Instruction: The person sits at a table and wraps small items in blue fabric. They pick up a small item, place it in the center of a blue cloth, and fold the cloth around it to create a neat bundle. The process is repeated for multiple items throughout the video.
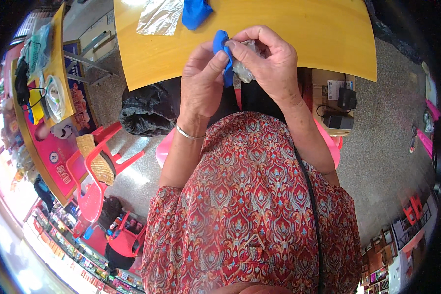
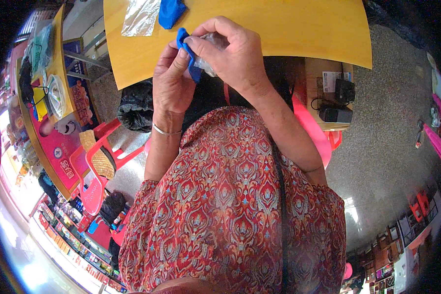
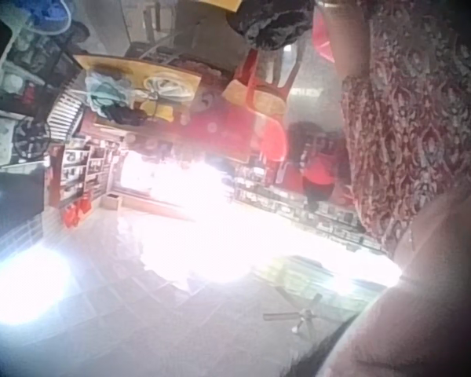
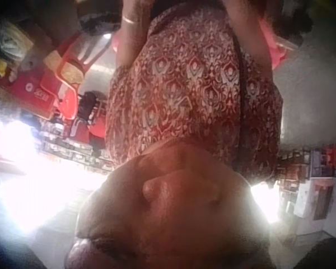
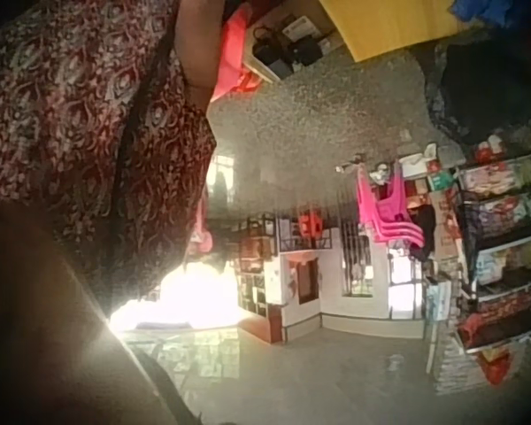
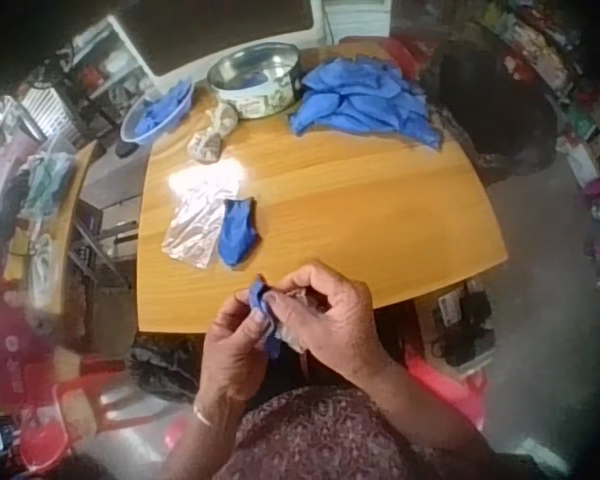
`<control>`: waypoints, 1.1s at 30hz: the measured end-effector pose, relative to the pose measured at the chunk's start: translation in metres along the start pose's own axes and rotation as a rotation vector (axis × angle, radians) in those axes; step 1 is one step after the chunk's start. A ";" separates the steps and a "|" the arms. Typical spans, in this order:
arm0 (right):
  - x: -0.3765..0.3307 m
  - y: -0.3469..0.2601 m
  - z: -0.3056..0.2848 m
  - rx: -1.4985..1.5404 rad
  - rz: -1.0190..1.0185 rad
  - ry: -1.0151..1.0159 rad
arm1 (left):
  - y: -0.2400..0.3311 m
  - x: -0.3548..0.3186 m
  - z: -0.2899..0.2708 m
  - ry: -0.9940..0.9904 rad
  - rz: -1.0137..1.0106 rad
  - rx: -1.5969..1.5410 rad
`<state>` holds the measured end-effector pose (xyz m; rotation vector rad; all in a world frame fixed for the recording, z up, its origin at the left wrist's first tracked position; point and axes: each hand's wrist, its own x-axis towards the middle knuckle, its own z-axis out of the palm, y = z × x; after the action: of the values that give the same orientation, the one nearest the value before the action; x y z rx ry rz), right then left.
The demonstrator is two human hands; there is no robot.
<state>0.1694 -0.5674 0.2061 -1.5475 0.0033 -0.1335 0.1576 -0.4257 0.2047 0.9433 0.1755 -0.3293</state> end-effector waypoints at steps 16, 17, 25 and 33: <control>-0.014 -0.017 -0.001 -0.584 -0.563 -0.184 | -0.001 -0.008 0.024 -0.132 -0.043 -0.544; -0.014 -0.016 0.001 -0.574 -0.567 -0.177 | -0.001 -0.008 0.023 -0.164 -0.020 -0.505; -0.018 -0.024 0.007 -0.326 -0.336 -0.132 | -0.009 -0.010 0.020 -0.198 0.104 -0.229; -0.017 -0.025 -0.005 -0.163 -0.235 -0.197 | -0.010 -0.016 0.019 -0.264 0.020 -0.158</control>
<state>0.1497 -0.5712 0.2294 -1.7151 -0.3312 -0.1697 0.1397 -0.4437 0.2129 0.7367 -0.0496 -0.4123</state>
